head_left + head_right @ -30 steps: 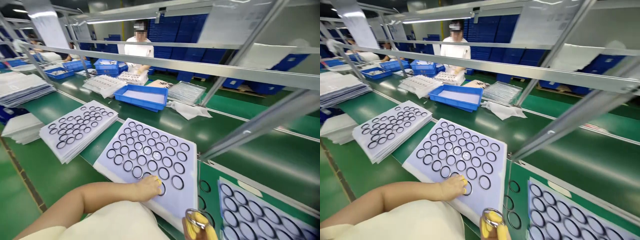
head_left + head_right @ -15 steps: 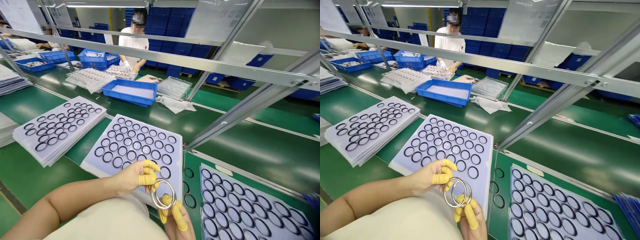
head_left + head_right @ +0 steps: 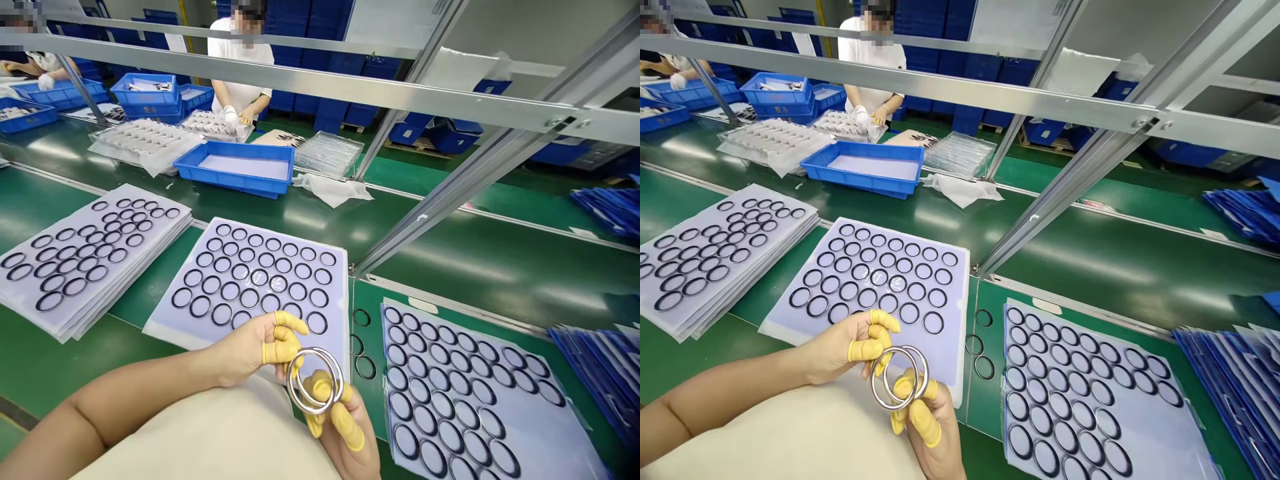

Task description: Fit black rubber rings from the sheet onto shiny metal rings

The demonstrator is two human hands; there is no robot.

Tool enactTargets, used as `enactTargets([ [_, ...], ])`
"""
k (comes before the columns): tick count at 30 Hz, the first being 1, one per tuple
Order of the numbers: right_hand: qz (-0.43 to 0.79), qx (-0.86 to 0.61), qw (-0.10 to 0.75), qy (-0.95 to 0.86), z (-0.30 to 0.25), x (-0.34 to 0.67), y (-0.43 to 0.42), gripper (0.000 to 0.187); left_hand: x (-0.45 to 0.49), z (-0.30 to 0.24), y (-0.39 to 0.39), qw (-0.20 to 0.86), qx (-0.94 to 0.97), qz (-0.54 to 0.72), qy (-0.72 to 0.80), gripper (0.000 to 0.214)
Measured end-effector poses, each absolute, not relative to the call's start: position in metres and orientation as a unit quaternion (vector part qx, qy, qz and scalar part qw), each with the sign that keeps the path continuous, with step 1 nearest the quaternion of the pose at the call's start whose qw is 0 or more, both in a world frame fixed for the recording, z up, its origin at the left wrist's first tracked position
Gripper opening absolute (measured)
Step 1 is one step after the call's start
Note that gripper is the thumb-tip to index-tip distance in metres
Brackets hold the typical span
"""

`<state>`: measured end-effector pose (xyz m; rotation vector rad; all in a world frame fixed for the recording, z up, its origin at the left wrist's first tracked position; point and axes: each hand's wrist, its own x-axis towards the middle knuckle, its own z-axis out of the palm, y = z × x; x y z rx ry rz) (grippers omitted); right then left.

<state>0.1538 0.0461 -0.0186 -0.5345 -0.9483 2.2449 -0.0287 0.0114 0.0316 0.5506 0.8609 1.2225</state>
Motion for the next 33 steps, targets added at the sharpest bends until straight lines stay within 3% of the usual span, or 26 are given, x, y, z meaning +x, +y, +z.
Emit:
enactTargets([
  [8, 0.868, -0.183, 0.312, -0.338, -0.020, 0.152, 0.046, 0.019, -0.032, 0.024, 0.011, 0.644, 0.331, 0.542, 0.426, 0.043],
  [11, 0.858, -0.235, 0.333, -0.314, -0.024, 0.153, 0.048, 0.020, -0.040, 0.003, 0.012, 0.448, 0.498, 0.483, 0.564, 0.025],
  [13, 0.840, -0.289, 0.348, -0.298, -0.027, 0.153, 0.049, 0.024, -0.047, -0.021, 0.011, 0.290, 0.611, 0.342, 0.653, 0.015],
  [16, 0.829, -0.334, 0.351, -0.279, -0.036, 0.156, 0.050, 0.027, -0.056, -0.063, 0.006, 0.211, 0.664, 0.148, 0.701, 0.012],
  [21, 0.828, -0.355, 0.333, -0.278, -0.048, 0.160, 0.050, 0.025, -0.063, -0.101, -0.001, 0.240, 0.649, 0.135, 0.709, 0.012],
  [26, 0.809, -0.374, 0.344, -0.294, -0.042, 0.158, 0.054, 0.031, -0.063, -0.075, 0.001, 0.294, 0.609, 0.216, 0.704, 0.014],
  [30, 0.811, -0.371, 0.332, -0.308, -0.040, 0.155, 0.054, 0.031, -0.055, -0.025, -0.001, 0.459, 0.469, 0.407, 0.635, 0.012],
  [33, 0.835, -0.334, 0.308, -0.312, -0.037, 0.153, 0.049, 0.028, -0.046, 0.008, -0.003, 0.589, 0.296, 0.569, 0.492, 0.030],
])
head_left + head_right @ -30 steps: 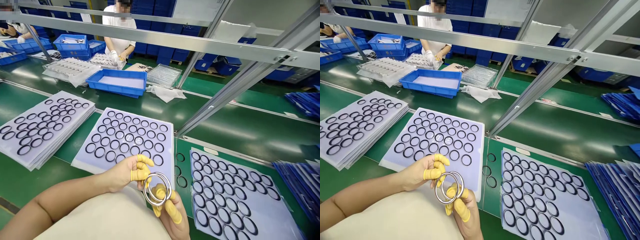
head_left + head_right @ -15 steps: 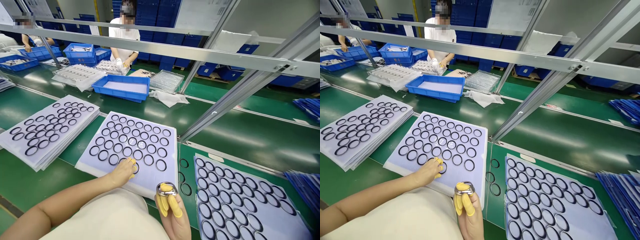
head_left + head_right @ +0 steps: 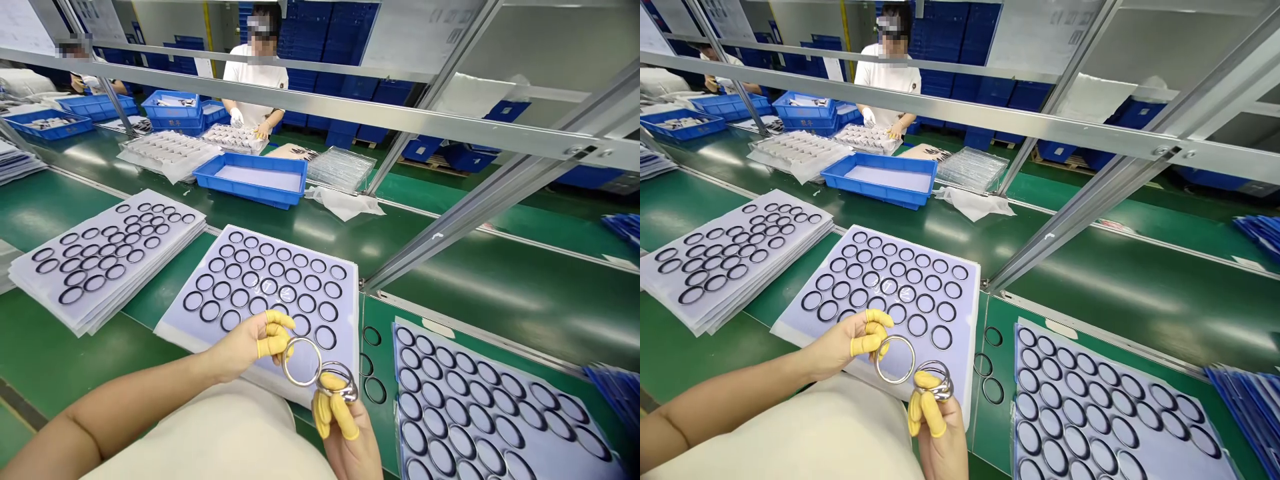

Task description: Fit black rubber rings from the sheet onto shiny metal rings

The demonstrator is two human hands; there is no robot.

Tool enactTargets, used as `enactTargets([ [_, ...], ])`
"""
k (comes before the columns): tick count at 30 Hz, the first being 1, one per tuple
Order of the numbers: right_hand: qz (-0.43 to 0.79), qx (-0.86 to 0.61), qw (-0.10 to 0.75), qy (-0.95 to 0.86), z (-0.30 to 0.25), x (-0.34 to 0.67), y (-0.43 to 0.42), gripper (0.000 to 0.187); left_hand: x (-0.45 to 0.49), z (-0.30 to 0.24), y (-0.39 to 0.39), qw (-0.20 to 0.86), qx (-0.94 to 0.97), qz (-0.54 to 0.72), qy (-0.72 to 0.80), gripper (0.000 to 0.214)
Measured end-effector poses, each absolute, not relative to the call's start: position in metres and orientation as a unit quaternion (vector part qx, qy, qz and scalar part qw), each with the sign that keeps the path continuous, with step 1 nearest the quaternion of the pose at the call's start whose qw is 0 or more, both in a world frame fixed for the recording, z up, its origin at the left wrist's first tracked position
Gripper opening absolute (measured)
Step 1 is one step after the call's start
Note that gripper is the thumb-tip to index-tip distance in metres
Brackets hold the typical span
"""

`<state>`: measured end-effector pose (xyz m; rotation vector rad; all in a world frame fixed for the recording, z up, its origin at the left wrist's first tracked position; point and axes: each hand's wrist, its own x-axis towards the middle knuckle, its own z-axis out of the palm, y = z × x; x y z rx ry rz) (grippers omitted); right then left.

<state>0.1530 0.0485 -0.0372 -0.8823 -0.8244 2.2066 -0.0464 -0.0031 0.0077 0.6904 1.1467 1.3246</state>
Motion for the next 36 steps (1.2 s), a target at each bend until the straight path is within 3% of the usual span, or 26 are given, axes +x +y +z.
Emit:
enactTargets([
  [3, 0.852, -0.308, 0.292, -0.305, -0.030, 0.152, 0.042, 0.026, -0.039, 0.024, -0.006, 0.625, 0.257, 0.595, 0.434, 0.040],
  [18, 0.872, -0.254, 0.256, -0.331, -0.020, 0.150, 0.040, 0.033, -0.033, 0.026, -0.012, 0.637, 0.300, 0.567, 0.427, 0.041],
  [20, 0.877, -0.268, 0.258, -0.305, -0.013, 0.147, 0.039, 0.034, -0.037, 0.019, -0.012, 0.590, 0.356, 0.557, 0.464, 0.036],
  [22, 0.876, -0.291, 0.276, -0.267, -0.010, 0.146, 0.038, 0.031, -0.045, 0.002, -0.011, 0.472, 0.459, 0.508, 0.555, 0.026],
  [26, 0.860, -0.340, 0.328, -0.194, -0.021, 0.150, 0.040, 0.025, -0.069, -0.052, -0.015, 0.216, 0.595, 0.236, 0.738, 0.015],
  [31, 0.869, -0.311, 0.323, -0.209, -0.049, 0.155, 0.046, 0.027, -0.086, -0.103, -0.026, 0.215, 0.563, 0.194, 0.774, 0.009],
  [36, 0.859, -0.309, 0.319, -0.256, -0.060, 0.153, 0.054, 0.021, -0.085, -0.082, -0.024, 0.263, 0.530, 0.260, 0.763, 0.013],
])
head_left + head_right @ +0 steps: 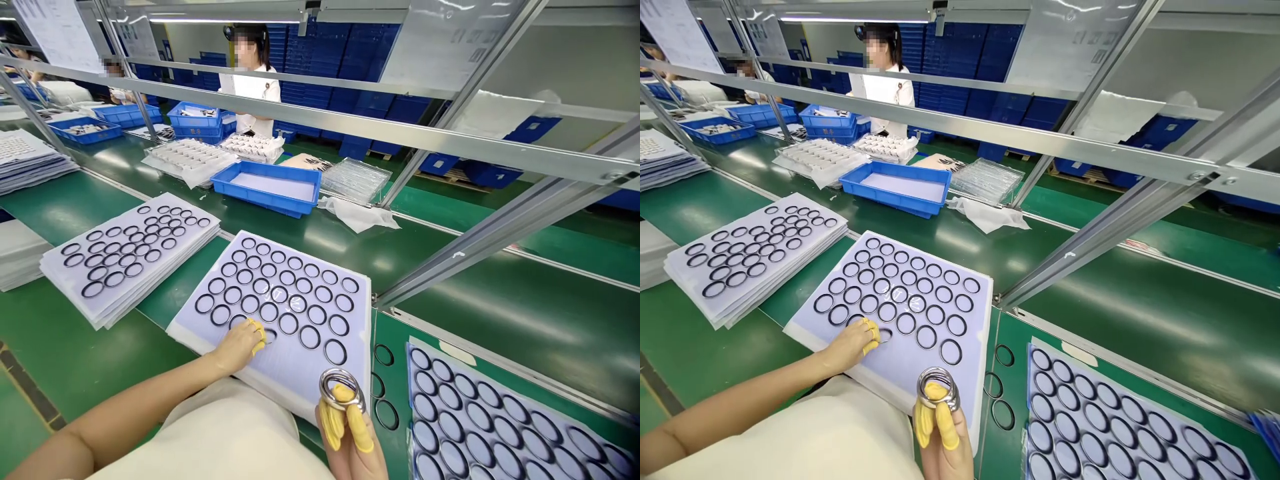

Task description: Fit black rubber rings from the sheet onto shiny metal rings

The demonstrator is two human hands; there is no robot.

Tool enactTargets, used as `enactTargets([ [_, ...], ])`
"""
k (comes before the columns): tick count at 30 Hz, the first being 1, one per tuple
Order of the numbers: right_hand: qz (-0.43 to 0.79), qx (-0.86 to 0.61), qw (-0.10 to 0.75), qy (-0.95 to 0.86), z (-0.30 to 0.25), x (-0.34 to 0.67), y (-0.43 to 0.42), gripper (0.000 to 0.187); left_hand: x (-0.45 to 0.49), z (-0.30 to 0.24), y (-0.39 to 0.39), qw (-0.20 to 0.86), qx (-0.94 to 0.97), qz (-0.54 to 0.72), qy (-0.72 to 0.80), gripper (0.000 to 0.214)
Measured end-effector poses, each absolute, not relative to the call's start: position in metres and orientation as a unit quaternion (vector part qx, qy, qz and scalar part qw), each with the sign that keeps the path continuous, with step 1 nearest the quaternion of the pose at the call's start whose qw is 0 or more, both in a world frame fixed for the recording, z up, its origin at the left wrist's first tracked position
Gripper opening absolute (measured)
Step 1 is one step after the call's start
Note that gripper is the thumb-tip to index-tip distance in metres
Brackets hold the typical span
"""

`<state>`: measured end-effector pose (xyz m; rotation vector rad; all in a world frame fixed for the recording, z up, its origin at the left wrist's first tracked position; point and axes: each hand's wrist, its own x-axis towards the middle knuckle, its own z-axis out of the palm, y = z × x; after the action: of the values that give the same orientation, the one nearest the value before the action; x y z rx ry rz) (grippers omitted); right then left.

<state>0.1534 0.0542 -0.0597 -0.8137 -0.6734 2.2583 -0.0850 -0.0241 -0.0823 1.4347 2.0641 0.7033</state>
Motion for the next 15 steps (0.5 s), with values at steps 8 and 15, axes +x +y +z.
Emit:
enactTargets([
  [8, 0.849, -0.329, 0.279, -0.306, -0.047, 0.146, 0.046, 0.026, -0.058, 0.005, -0.016, 0.585, 0.280, 0.573, 0.501, 0.032],
  [15, 0.858, -0.315, 0.268, -0.304, -0.023, 0.141, 0.037, 0.032, -0.046, 0.023, -0.012, 0.621, 0.263, 0.597, 0.435, 0.040],
])
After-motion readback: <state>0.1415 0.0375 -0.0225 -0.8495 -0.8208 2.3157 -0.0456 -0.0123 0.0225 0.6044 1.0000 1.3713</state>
